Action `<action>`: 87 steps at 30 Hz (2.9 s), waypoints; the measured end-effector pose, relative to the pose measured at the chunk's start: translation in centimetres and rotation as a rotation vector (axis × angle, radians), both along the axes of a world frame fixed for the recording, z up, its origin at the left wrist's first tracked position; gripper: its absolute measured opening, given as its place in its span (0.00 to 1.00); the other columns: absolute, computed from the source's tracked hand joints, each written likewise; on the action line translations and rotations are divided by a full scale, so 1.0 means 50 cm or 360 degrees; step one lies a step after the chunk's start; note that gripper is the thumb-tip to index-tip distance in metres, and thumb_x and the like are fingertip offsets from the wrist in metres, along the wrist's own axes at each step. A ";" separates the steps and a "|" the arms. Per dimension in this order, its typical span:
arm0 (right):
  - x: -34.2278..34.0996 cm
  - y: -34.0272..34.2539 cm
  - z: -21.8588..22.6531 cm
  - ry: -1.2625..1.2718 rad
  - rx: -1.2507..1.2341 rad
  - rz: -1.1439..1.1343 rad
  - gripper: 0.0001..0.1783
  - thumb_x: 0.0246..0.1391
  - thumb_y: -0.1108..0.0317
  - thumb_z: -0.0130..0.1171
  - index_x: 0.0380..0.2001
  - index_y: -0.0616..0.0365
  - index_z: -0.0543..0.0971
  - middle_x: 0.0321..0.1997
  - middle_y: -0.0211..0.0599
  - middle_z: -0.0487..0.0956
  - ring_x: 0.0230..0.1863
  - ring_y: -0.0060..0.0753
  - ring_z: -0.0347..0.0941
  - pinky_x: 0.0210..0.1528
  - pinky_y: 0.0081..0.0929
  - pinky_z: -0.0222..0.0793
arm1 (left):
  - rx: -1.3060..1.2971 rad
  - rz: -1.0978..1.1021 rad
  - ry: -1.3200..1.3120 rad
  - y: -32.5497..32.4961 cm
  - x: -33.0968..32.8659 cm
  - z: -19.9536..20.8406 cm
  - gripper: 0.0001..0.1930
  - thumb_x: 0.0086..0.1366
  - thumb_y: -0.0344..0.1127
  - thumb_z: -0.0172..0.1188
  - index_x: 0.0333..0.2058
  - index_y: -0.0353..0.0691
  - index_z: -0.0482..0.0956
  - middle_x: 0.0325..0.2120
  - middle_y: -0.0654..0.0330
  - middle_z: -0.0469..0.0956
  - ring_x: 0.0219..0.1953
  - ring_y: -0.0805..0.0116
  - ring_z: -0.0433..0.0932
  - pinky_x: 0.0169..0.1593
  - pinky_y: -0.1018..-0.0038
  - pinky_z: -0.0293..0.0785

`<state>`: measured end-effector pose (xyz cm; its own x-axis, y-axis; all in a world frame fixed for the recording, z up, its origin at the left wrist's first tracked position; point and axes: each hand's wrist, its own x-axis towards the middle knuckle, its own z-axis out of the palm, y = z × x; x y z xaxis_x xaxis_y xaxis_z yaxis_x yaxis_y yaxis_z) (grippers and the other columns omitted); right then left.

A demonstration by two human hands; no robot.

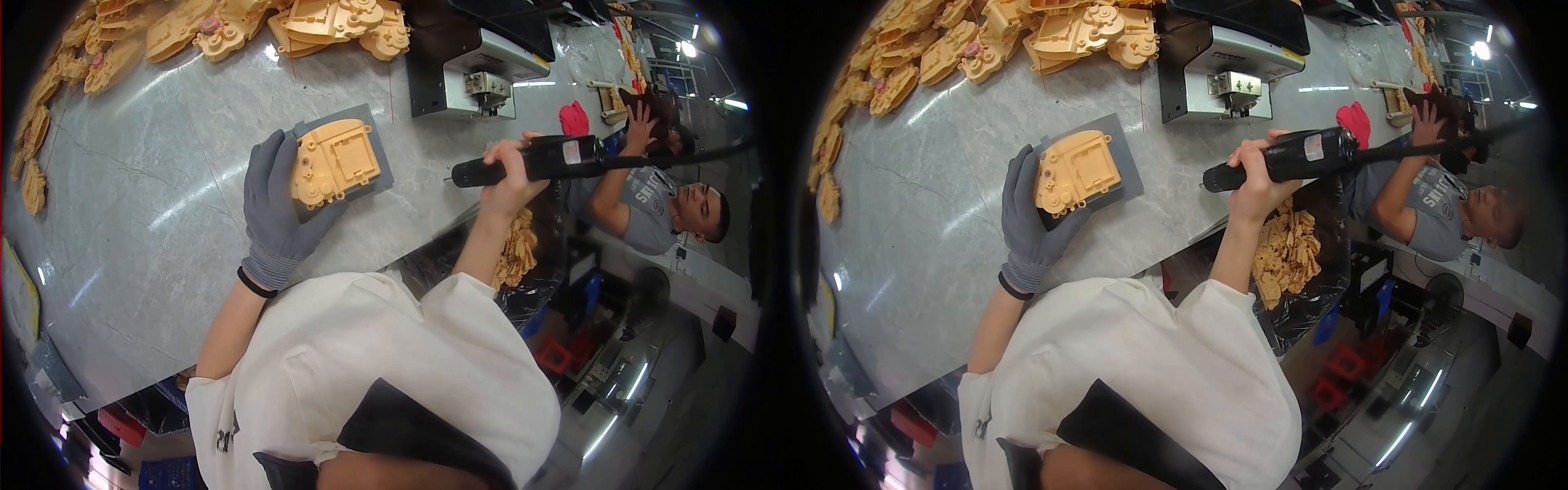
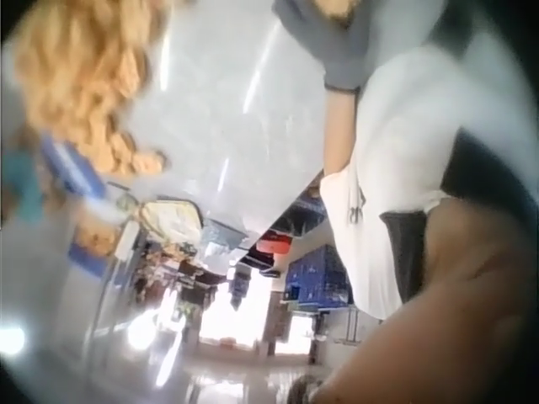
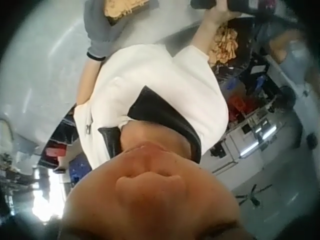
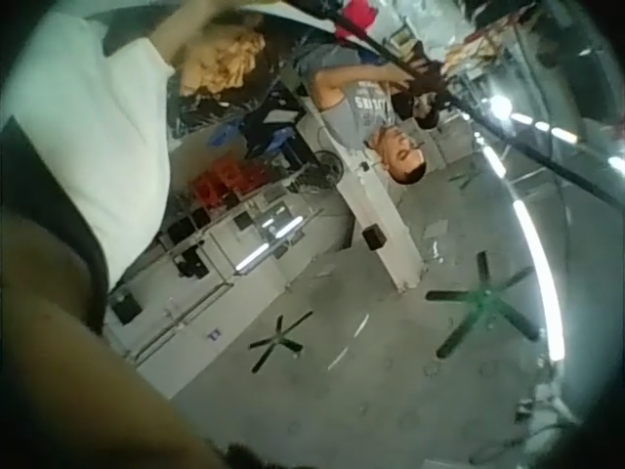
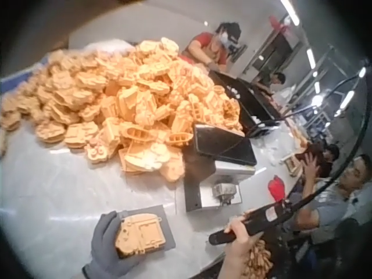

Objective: The person assembles a toy tank by attaching yellow plastic parts to a toy tank chassis with screws, using an electric screwdriver.

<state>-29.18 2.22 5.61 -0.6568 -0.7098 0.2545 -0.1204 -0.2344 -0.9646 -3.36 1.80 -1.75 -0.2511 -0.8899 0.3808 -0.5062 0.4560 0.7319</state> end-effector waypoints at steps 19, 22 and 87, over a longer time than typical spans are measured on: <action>-0.012 -0.013 -0.001 0.0112 -0.0184 -0.0062 0.18 0.38 0.84 0.51 0.37 0.64 0.65 0.18 0.39 0.69 0.16 0.30 0.66 0.25 0.28 0.67 | -0.0036 0.0015 0.0017 -0.001 0.002 0.008 0.43 0.42 0.45 0.70 0.55 0.34 0.59 0.51 0.43 0.61 0.53 0.47 0.63 0.55 0.60 0.61; 0.016 -0.002 0.036 0.0086 -0.0265 0.0028 0.18 0.39 0.81 0.50 0.38 0.61 0.65 0.18 0.37 0.68 0.17 0.30 0.65 0.28 0.31 0.66 | -0.0105 0.0056 0.0028 0.002 0.004 0.012 0.42 0.43 0.45 0.69 0.54 0.34 0.60 0.52 0.43 0.60 0.52 0.46 0.63 0.54 0.57 0.61; 0.271 0.000 0.104 -0.0161 -0.0400 0.1166 0.22 0.39 0.77 0.51 0.42 0.59 0.60 0.16 0.36 0.66 0.15 0.30 0.63 0.25 0.31 0.64 | -0.0222 -0.0064 -0.0078 -0.012 0.034 0.009 0.38 0.40 0.45 0.69 0.52 0.45 0.65 0.50 0.55 0.64 0.52 0.56 0.63 0.58 0.54 0.57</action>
